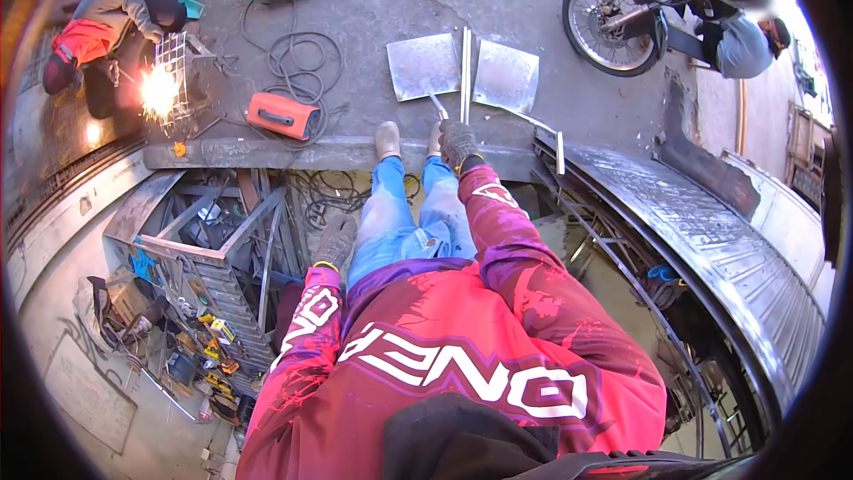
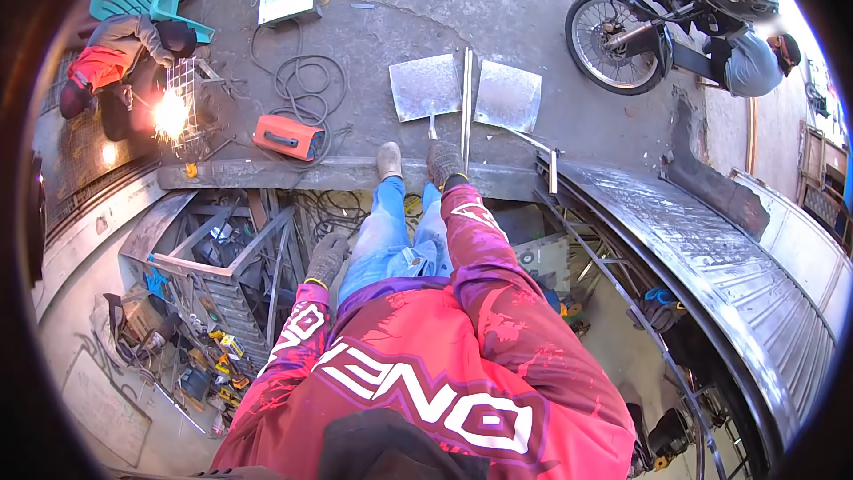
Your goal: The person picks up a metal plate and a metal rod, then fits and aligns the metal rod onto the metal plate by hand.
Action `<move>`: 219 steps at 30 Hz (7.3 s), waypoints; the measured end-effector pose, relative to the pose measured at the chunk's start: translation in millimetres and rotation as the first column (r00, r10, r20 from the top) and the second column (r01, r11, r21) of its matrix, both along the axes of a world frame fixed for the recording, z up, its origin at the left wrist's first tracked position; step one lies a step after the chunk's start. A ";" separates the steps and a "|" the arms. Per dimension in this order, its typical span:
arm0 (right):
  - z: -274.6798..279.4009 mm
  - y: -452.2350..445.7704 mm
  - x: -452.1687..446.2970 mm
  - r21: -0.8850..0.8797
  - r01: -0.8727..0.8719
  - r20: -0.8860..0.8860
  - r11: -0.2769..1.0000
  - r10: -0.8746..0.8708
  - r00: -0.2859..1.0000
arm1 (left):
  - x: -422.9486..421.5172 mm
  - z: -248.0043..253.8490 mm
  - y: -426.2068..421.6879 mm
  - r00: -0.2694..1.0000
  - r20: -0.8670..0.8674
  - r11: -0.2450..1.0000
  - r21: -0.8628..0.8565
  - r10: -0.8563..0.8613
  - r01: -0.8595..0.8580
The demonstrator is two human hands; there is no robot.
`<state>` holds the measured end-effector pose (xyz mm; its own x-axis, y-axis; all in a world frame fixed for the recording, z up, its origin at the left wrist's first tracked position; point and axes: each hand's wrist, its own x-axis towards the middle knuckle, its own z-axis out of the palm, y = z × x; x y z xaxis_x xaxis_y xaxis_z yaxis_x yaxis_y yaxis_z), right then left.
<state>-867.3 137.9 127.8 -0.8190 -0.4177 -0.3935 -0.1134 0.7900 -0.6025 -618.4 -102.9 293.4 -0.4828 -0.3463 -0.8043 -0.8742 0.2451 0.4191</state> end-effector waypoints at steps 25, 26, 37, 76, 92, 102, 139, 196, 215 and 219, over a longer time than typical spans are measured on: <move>49.9 -24.3 -47.9 0.080 0.329 0.624 0.941 -0.305 0.720 | 8.8 -4.6 -2.3 0.991 0.022 0.990 0.047 0.131 -0.132; 46.3 -21.7 -43.9 0.041 0.271 0.511 0.962 -0.253 0.821 | 9.7 -3.2 -3.2 0.991 0.020 0.989 0.064 0.136 -0.137; 21.9 -25.7 38.9 -0.035 0.276 0.114 0.961 -0.271 0.956 | -31.5 2.1 17.2 0.995 -0.031 0.995 0.015 -0.094 0.094; 158.9 145.9 142.5 0.102 0.794 0.603 0.600 -0.672 0.430 | -187.1 -26.4 -33.0 0.601 0.321 0.587 -0.152 -0.732 0.795; 169.5 124.7 264.2 0.280 0.885 0.537 0.372 -0.825 0.176 | -266.0 -71.0 -90.2 0.392 0.515 0.315 -0.234 -0.762 0.920; 172.6 79.9 254.9 0.265 0.879 0.539 0.395 -0.817 0.204 | -276.6 -58.7 -107.2 0.395 0.419 0.273 -0.322 -0.818 0.907; 178.6 85.1 232.7 0.260 0.892 0.522 0.369 -0.831 0.192 | -273.8 -65.7 -95.8 0.327 0.356 0.196 -0.358 -0.875 0.913; 186.5 113.8 225.7 0.236 0.922 0.503 0.307 -0.851 0.154 | -198.4 -72.1 -86.6 0.310 0.136 0.175 -0.588 -0.941 0.789; 213.8 98.2 172.7 0.227 0.875 0.474 0.426 -0.834 0.283 | -178.3 -168.0 15.2 0.763 -0.021 0.758 -0.127 -0.647 0.639; 216.1 91.1 164.6 0.242 0.865 0.465 0.439 -0.835 0.293 | -204.6 -118.1 57.1 0.927 -0.021 0.926 -0.050 -0.375 0.374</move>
